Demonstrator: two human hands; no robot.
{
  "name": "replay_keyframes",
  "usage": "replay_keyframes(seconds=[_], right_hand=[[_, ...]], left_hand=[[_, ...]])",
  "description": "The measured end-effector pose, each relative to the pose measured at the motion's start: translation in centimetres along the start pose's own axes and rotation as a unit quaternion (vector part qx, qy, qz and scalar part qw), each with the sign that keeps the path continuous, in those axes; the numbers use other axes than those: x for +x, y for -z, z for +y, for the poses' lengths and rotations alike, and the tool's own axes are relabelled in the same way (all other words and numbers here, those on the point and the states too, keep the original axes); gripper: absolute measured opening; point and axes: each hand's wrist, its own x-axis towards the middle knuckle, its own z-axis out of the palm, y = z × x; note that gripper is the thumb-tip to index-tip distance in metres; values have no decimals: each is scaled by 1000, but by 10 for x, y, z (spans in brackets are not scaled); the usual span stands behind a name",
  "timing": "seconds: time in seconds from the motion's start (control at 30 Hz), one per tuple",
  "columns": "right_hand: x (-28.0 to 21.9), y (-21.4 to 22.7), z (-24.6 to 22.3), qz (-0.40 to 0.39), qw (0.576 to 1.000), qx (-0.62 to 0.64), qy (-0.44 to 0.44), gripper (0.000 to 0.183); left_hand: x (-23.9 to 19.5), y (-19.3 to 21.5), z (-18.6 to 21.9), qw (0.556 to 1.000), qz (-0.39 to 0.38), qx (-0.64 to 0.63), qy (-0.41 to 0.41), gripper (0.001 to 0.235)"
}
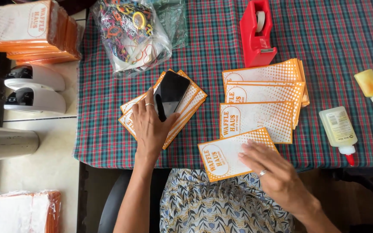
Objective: The person applies glue to the inner flap of a paper envelope, presses it onto the main sleeve to seal it, and places the finished envelope onto a stack.
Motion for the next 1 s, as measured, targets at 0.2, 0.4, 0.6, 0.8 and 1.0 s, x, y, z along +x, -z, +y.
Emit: replay_keyframes(seconds=[0.2, 0.4, 0.6, 0.8, 1.0], right_hand=[[74, 36, -1, 21, 995, -37, 94, 26], [161, 17, -15, -81, 979, -120, 141, 22], [225, -96, 30, -44, 987, -91, 122, 21], [199, -89, 50, 90, 995, 10, 36, 41], [77, -24, 72, 126, 991, -4, -39, 37]], left_hand=[[18, 16, -8, 998, -5, -61, -12, 97], [29, 53, -20, 963, 34, -226, 139, 86], [20, 79, -34, 940, 178, -272, 106, 81], [2, 64, 2, 949, 178, -257, 42, 83], [-11, -4, 16, 982, 106, -155, -25, 87]])
